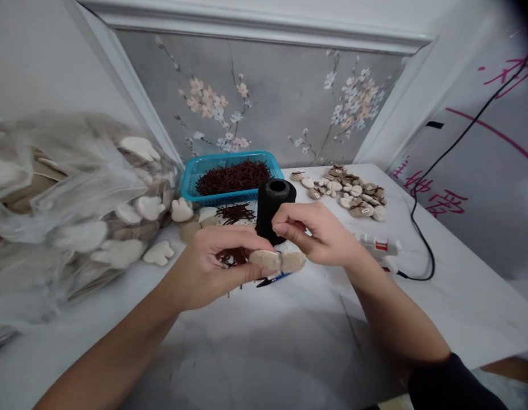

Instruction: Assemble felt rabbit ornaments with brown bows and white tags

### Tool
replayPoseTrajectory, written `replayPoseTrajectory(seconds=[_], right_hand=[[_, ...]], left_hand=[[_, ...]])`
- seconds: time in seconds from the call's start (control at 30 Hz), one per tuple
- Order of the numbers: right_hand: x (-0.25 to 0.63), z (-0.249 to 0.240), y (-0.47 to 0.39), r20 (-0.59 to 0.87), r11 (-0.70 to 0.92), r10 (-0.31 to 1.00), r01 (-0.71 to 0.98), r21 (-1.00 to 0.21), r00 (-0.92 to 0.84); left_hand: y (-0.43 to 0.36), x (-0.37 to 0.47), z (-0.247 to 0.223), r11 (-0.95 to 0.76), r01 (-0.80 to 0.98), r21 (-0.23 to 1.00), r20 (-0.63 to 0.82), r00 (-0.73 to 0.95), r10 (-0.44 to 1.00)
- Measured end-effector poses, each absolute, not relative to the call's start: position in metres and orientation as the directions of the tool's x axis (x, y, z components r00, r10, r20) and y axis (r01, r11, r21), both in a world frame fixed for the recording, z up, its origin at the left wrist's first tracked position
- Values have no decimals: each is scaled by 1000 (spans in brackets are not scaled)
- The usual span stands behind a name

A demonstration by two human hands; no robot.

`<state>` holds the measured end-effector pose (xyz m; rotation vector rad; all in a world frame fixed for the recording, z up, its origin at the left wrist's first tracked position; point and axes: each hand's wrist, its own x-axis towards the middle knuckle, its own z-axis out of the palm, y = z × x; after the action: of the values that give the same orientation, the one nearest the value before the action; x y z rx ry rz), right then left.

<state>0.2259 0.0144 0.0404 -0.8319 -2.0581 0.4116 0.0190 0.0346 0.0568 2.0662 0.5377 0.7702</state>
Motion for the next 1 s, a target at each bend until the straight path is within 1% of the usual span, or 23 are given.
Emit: replayPoseTrajectory(seconds=[0.03,0.1,0.17,0.27,0.33,0.4,0.47,0.6,0.77,0.87,1.0], right_hand=[[225,39,16,579,713,701,396,-579,-416],[224,37,17,562,696,717,386,-605,-411],[221,37,16,580,703,711,396,-591,-398],[215,37,12,640,757,649,429,-493,-411],[211,37,9,671,799,591,439,-411,-447],[209,37,5,690,821,552,449,-352,-469],[209,37,3,699,822,544,462,-332,-464],[214,41,0,728,813,544,479,-332,-418],[219,43,1,735,801,552,497,-334,-395],[219,43,2,737,805,543,498,-322,-402],[221,43,4,720,821,537,469,-326,-440]], left_hand=[[36,18,56,-548,65,834,356,695,625],[39,19,53,-481,-23,876,396,605,691],[41,21,49,-385,-166,908,416,474,776],[45,25,45,-306,-334,891,405,284,869],[48,27,44,-284,-355,891,369,200,908],[50,28,43,-276,-316,908,340,170,925],[50,28,42,-276,-235,932,324,200,925],[46,28,40,-271,-67,960,277,344,897],[39,29,41,-277,14,961,238,469,850],[36,29,42,-338,67,939,252,533,808],[35,26,43,-476,99,874,303,654,693]])
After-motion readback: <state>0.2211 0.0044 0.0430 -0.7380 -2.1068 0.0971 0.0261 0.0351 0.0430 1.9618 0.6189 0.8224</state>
